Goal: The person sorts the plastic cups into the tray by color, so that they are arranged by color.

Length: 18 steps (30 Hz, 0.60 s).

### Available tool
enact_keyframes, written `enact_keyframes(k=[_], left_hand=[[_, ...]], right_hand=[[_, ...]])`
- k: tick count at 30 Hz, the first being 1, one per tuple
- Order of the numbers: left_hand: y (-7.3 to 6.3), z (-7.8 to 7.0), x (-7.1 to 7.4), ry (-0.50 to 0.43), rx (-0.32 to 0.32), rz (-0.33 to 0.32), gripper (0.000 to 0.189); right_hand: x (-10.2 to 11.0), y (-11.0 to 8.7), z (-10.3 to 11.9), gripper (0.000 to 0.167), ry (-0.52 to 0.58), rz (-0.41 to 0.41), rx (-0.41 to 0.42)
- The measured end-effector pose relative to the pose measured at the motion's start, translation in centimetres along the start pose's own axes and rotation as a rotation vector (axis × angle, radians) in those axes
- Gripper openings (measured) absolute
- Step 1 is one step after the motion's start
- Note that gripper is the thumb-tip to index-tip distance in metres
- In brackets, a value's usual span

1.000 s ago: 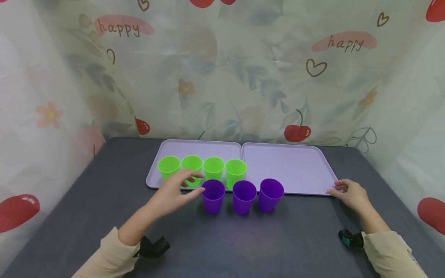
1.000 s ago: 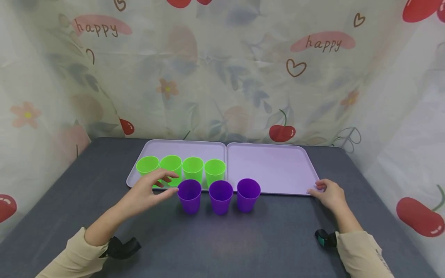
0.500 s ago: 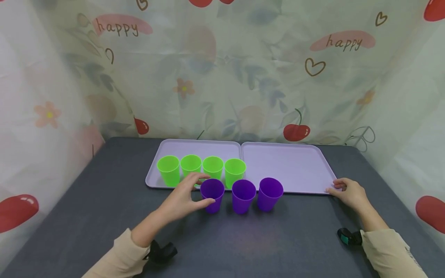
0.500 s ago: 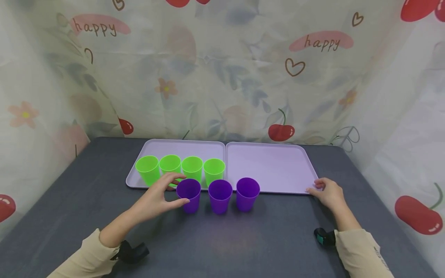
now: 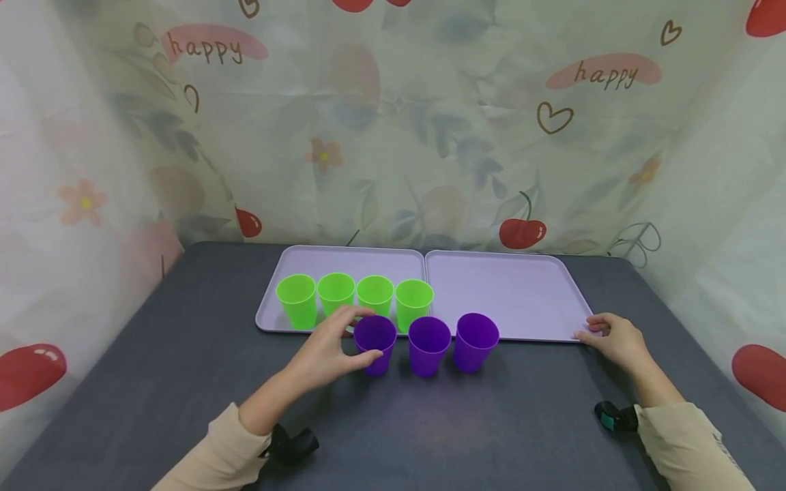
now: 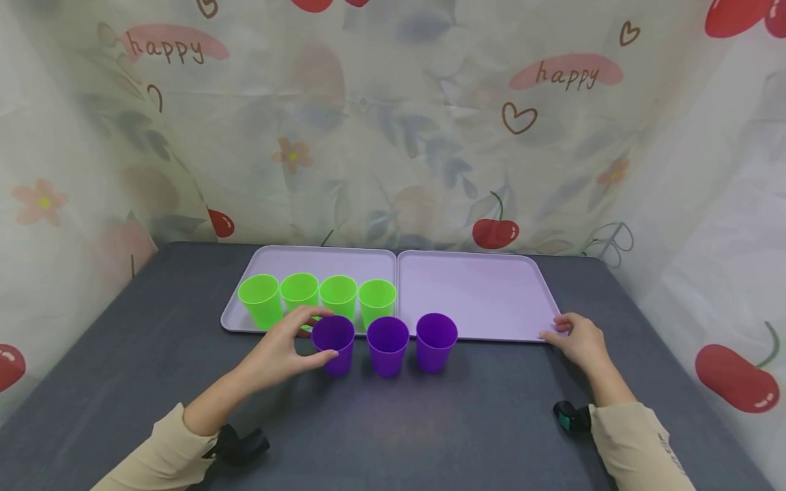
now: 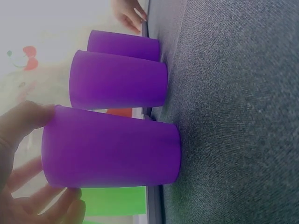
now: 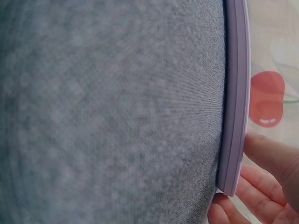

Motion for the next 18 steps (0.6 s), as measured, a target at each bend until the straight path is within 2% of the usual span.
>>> enact_keyframes(k=[8,18], left_hand=[[0.0,-0.4,0.3,-0.021,-0.021,-0.016,0.048],[0.3,-1.7,1.2,-0.023,-0.063,-0.047,0.044]], right_hand=[[-0.1,0.1,-0.1,0.055,0.002,0.009,-0.007],[-0.1,0.1,-0.1,0.055,-0.001,0.014,-0.006]])
Point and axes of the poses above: each hand's wrist, its own y-axis towards the middle knuckle, its own x-axis out of the back of the hand, z = x × y, the point moved 10 cm from there along y, towards the middle knuckle, and after that the axes turned 14 degrees about -y, right-handed, at the moved point
